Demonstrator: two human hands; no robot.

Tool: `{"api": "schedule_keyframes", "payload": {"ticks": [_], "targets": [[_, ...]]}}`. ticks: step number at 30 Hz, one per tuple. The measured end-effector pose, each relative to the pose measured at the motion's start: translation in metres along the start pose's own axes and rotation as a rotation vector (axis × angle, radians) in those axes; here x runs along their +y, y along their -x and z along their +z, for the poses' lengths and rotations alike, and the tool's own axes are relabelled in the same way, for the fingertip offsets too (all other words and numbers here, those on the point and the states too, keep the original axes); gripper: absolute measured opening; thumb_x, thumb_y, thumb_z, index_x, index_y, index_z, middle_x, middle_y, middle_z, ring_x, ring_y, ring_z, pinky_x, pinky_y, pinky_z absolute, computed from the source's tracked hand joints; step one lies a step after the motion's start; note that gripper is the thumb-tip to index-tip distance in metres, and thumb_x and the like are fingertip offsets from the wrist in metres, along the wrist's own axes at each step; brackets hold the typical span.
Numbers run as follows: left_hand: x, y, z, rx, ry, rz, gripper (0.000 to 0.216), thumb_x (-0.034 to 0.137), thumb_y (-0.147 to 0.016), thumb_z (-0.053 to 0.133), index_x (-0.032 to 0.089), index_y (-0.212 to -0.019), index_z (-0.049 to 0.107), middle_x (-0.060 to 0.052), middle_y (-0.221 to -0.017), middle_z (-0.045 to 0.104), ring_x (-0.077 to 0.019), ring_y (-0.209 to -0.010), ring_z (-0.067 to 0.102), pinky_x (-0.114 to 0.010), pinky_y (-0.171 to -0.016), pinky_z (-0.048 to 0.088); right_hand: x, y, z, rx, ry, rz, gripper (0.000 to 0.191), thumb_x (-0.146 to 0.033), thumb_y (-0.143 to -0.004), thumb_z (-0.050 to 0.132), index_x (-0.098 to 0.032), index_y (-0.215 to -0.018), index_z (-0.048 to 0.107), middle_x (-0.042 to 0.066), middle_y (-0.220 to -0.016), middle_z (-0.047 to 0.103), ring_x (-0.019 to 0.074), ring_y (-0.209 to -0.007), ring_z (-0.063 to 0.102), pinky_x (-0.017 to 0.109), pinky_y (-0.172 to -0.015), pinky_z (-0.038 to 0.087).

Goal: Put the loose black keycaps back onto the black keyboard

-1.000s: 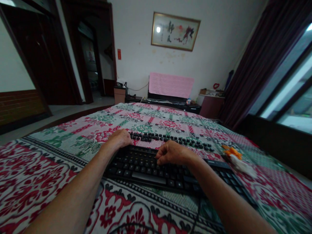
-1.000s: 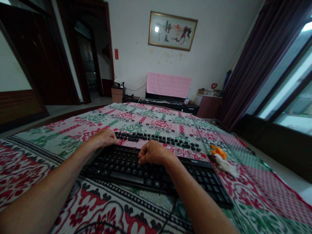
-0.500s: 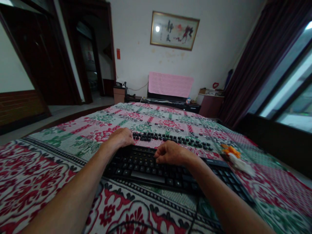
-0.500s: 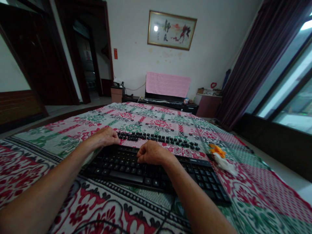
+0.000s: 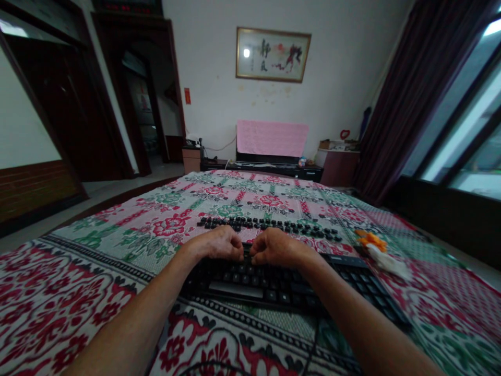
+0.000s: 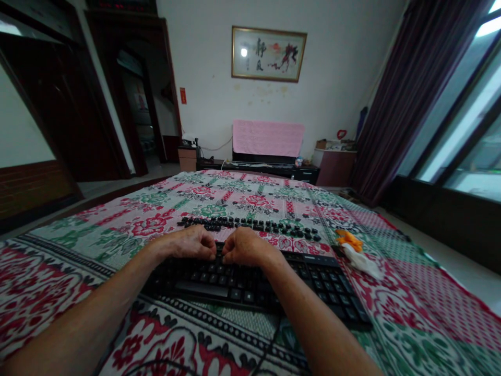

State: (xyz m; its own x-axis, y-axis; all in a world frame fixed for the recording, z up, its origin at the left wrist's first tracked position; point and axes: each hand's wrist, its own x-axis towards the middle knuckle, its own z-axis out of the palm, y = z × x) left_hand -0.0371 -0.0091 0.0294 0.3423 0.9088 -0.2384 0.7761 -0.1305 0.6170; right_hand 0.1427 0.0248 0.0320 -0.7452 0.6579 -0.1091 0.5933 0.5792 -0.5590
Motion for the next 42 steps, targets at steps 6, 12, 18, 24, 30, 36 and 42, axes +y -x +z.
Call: {"api": "schedule_keyframes", "payload": {"ticks": [6, 12, 18, 24, 30, 36, 42], "targets": [[-0.001, -0.001, 0.002, -0.010, 0.023, 0.011, 0.028, 0.034, -0.056, 0.051, 0.014, -0.071, 0.064, 0.003, -0.053, 0.050, -0.0059, -0.047, 0.038, -0.016, -0.043, 0.026, 0.004, -0.003, 0.005, -0.016, -0.037, -0.011, 0.026, -0.029, -0.056, 0.056, -0.016, -0.076, 0.065, 0.000, -0.062, 0.059, 0.0081, -0.052, 0.045, 0.018, -0.046, 0.033], [0.002, -0.002, 0.003, -0.040, 0.008, 0.016, 0.028, 0.034, -0.056, 0.051, 0.015, -0.071, 0.064, 0.004, -0.051, 0.048, -0.0056, -0.045, 0.037, -0.017, -0.042, 0.025, 0.007, -0.004, 0.006, -0.033, -0.034, -0.042, 0.026, -0.029, -0.057, 0.055, -0.016, -0.077, 0.065, -0.001, -0.061, 0.058, 0.0078, -0.052, 0.043, 0.017, -0.045, 0.031], [0.007, -0.001, 0.004, -0.013, 0.001, -0.010, 0.027, 0.037, -0.057, 0.051, 0.014, -0.067, 0.062, 0.004, -0.049, 0.045, -0.0055, -0.044, 0.036, -0.017, -0.039, 0.022, 0.004, -0.004, 0.006, -0.042, -0.024, -0.025, 0.024, -0.028, -0.056, 0.055, -0.016, -0.075, 0.065, -0.003, -0.057, 0.053, 0.0063, -0.049, 0.040, 0.017, -0.045, 0.031], [0.008, -0.001, 0.005, -0.033, 0.002, -0.026, 0.032, 0.044, -0.054, 0.055, 0.014, -0.064, 0.061, 0.005, -0.047, 0.043, -0.0055, -0.042, 0.034, -0.018, -0.038, 0.021, 0.002, -0.002, 0.004, -0.081, 0.006, -0.061, 0.018, -0.025, -0.058, 0.050, -0.012, -0.062, 0.062, -0.005, -0.048, 0.039, 0.0043, -0.043, 0.028, 0.017, -0.039, 0.023], [0.009, -0.004, 0.009, 0.001, 0.008, -0.086, 0.030, 0.041, -0.050, 0.058, 0.013, -0.061, 0.061, 0.005, -0.045, 0.041, -0.0052, -0.042, 0.031, -0.019, -0.039, 0.021, -0.001, -0.001, 0.004, -0.051, -0.010, -0.030, 0.021, -0.027, -0.057, 0.052, -0.012, -0.065, 0.063, -0.004, -0.051, 0.044, 0.0047, -0.045, 0.033, 0.017, -0.040, 0.024], [0.012, -0.004, 0.011, 0.017, -0.028, -0.135, 0.026, 0.039, -0.050, 0.057, 0.015, -0.059, 0.060, 0.006, -0.044, 0.041, -0.0050, -0.041, 0.030, -0.019, -0.040, 0.021, -0.001, -0.004, 0.005, -0.051, -0.020, 0.000, 0.022, -0.028, -0.054, 0.054, -0.014, -0.068, 0.064, -0.003, -0.053, 0.049, 0.0052, -0.046, 0.035, 0.017, -0.041, 0.026], [0.019, -0.005, 0.012, 0.031, -0.115, -0.166, 0.025, 0.037, -0.050, 0.056, 0.014, -0.061, 0.061, 0.006, -0.042, 0.038, -0.0053, -0.041, 0.029, -0.020, -0.040, 0.020, -0.001, -0.007, 0.006, -0.050, 0.022, 0.025, 0.023, -0.027, -0.054, 0.055, -0.015, -0.071, 0.066, -0.003, -0.053, 0.052, 0.0057, -0.046, 0.038, 0.017, -0.042, 0.028]]}}
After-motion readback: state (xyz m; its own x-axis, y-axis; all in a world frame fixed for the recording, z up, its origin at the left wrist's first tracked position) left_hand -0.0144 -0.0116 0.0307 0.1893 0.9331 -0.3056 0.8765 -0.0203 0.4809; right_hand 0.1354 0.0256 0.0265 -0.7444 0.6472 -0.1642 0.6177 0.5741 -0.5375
